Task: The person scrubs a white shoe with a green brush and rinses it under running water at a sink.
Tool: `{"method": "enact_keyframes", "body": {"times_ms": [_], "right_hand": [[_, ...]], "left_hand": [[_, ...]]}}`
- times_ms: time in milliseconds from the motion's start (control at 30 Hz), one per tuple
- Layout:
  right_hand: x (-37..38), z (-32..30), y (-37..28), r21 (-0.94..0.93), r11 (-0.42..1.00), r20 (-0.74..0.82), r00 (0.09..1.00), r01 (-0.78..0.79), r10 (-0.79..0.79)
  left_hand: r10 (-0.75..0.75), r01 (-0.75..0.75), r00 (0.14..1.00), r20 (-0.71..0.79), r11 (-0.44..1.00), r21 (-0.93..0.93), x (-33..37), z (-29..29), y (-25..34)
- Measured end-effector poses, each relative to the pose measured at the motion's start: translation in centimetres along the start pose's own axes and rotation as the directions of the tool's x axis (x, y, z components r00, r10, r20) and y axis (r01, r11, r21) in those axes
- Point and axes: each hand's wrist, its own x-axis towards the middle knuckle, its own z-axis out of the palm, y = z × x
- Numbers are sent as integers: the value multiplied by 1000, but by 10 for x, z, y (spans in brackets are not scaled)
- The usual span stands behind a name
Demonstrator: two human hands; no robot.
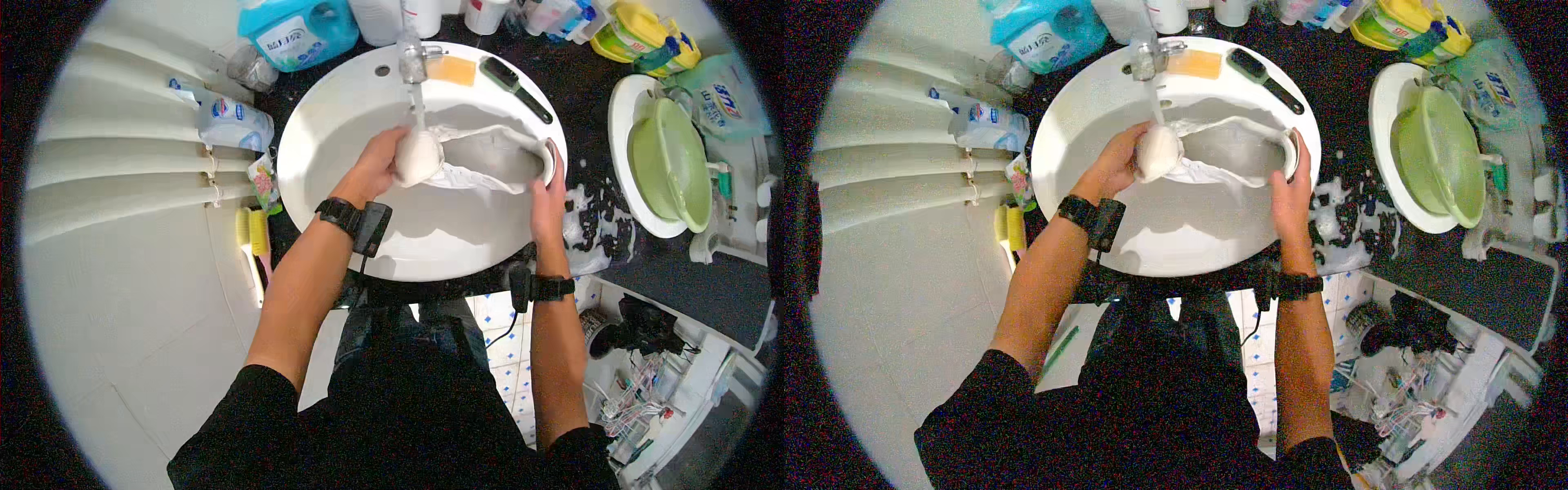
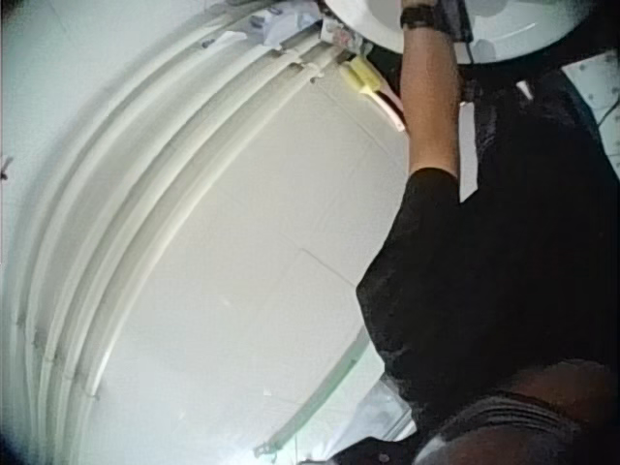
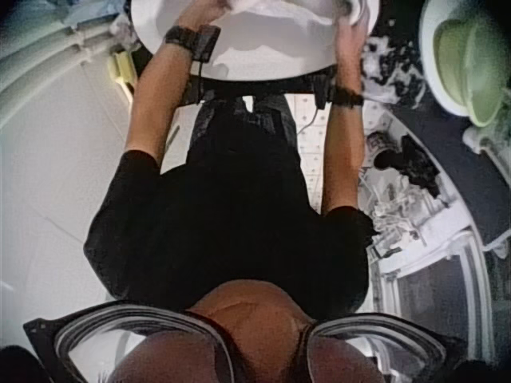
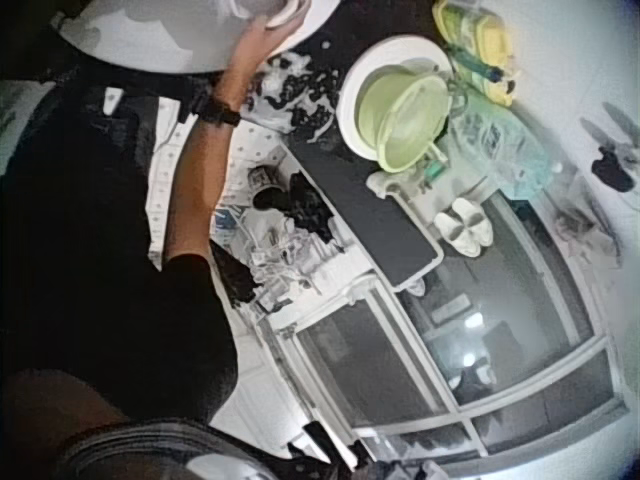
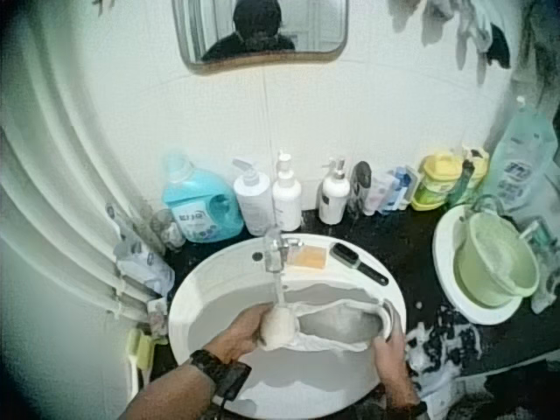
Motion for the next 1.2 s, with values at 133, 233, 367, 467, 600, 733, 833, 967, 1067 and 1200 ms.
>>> {"method": "enact_keyframes", "body": {"times_ms": [133, 233, 367, 467, 600, 733, 833, 967, 1067, 1200], "right_hand": [[0, 22, -17, 88, 987, -78, 987, -135, 142], [7, 31, -7, 190, 931, -210, 914, -311, 348], [9, 20, 14, -67, 976, -336, 926, -207, 173], [4, 26, -3, -238, 962, -365, 930, -134, 39], [-1, 30, 6, -434, 891, -361, 932, -134, -36], [-1, 31, 16, -414, 901, -363, 931, -128, -34], [-1, 29, 13, -492, 861, -342, 938, -131, -53], [-28, 51, -24, -797, 601, -292, 910, -61, -295], [-52, 75, -36, -656, 750, -205, 937, 84, -283], [-76, 105, -24, -359, 932, -82, 993, 51, -86]], "left_hand": [[118, -119, 993, 15, 987, 106, 23, -34, -9], [128, -128, 992, 18, 952, 280, 30, -36, -8], [45, -64, 998, 51, 860, 506, -4, -20, 21], [47, -87, 996, 80, 783, 617, -6, -29, 22], [71, -81, 995, 67, 983, 162, 15, -38, 2], [57, -16, 990, 133, 957, -288, 32, -35, -36], [155, -147, 988, 0, 933, -328, 41, -14, -55], [-35, 32, 919, -393, 999, -16, 68, -12, -77], [-199, 152, 925, -325, 975, -164, 81, -6, -82], [-133, 124, 990, -47, 981, -152, 108, -40, -105]]}}
